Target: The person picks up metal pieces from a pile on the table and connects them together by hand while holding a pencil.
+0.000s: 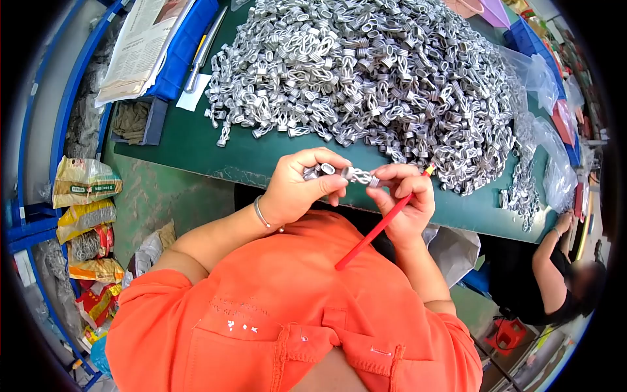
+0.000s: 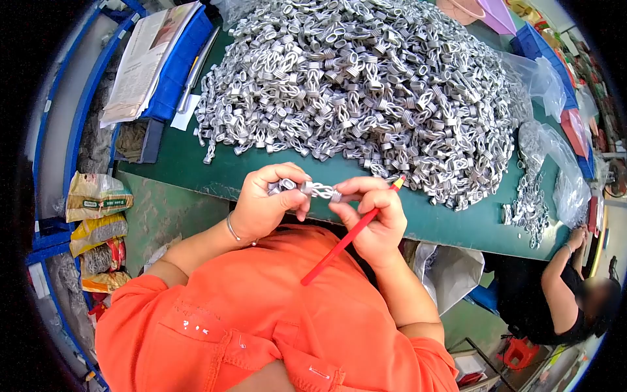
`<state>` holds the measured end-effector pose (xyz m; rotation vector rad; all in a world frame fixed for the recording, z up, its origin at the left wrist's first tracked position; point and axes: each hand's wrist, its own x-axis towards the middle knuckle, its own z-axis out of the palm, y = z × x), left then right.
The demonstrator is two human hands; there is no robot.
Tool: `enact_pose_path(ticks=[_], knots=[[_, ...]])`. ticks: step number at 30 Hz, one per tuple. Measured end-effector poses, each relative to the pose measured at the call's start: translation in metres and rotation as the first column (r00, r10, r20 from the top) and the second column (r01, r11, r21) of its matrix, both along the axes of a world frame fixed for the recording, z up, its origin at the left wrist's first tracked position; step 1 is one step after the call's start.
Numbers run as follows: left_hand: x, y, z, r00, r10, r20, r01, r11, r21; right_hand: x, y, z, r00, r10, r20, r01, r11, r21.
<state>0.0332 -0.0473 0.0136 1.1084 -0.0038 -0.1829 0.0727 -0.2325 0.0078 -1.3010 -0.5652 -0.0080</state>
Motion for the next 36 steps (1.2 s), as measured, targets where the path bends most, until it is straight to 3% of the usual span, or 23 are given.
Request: enact_pose_path(ticks=[1, 2, 3, 5, 7, 10, 14, 18, 19, 20, 23, 26, 29, 31, 36], knots=[[0.0, -0.001, 0.0, 1.0, -0.001, 0.002, 0.001, 1.0, 0.0, 0.001, -0.002, 0.003, 0.994, 0.021, 0.104, -0.016, 0.998, -0.055], [0.0, -0.002, 0.0, 0.995, 0.008, -0.1, -0.027, 0.983, -0.184, 0.004, -0.003, 0.006, 0.988, 0.048, 0.15, -0.039, 0.997, -0.061], [0.001, -0.002, 0.002, 0.981, -0.001, -0.193, -0.069, 0.932, -0.355, 0.003, -0.003, 0.01, 0.997, 0.046, 0.066, -0.043, 0.998, -0.042], [0.001, 0.004, -0.003, 0.957, -0.062, -0.284, -0.091, 0.864, -0.495, 0.013, -0.008, 0.008, 0.963, -0.14, 0.231, 0.198, 0.947, -0.252], [0.001, 0.007, -0.004, 0.932, -0.057, -0.357, -0.152, 0.834, -0.53, 0.03, -0.012, -0.002, 0.866, -0.289, 0.408, 0.453, 0.799, -0.396], [0.001, 0.01, -0.019, 0.948, -0.097, -0.304, -0.126, 0.761, -0.636, 0.047, -0.01, 0.002, 0.717, -0.158, 0.679, 0.589, 0.66, -0.468], [0.0, 0.008, -0.019, 0.933, -0.059, -0.356, -0.166, 0.805, -0.57, 0.054, 0.001, -0.003, 0.633, -0.036, 0.774, 0.698, 0.459, -0.55], [-0.001, 0.012, -0.02, 0.936, -0.101, -0.337, -0.125, 0.801, -0.586, 0.052, -0.001, 0.001, 0.64, -0.069, 0.765, 0.669, 0.541, -0.51], [0.001, 0.01, -0.015, 0.906, -0.056, -0.42, -0.175, 0.854, -0.49, 0.05, -0.002, 0.0, 0.64, -0.07, 0.765, 0.669, 0.541, -0.51], [0.002, 0.008, -0.011, 0.869, -0.004, -0.495, -0.217, 0.896, -0.387, 0.048, -0.002, -0.003, 0.656, -0.13, 0.744, 0.652, 0.593, -0.472], [0.002, 0.003, -0.014, 0.871, 0.013, -0.492, -0.164, 0.95, -0.267, 0.04, -0.002, -0.002, 0.719, -0.216, 0.661, 0.592, 0.689, -0.418], [0.004, -0.004, -0.007, 0.889, 0.009, -0.459, -0.127, 0.966, -0.227, 0.026, 0.004, -0.007, 0.967, -0.202, 0.156, 0.236, 0.94, -0.246], [0.004, -0.009, -0.004, 0.894, 0.037, -0.447, -0.13, 0.975, -0.18, 0.015, 0.006, -0.005, 0.986, -0.063, 0.152, 0.098, 0.966, -0.24], [0.002, -0.009, -0.006, 0.933, 0.125, -0.338, -0.162, 0.983, -0.084, 0.012, 0.008, -0.006, 0.988, -0.08, 0.13, 0.104, 0.976, -0.19], [-0.001, -0.007, -0.004, 0.961, 0.168, -0.219, -0.172, 0.985, 0.001, 0.009, 0.005, -0.002, 0.939, 0.017, -0.344, -0.015, 1.0, 0.009]])
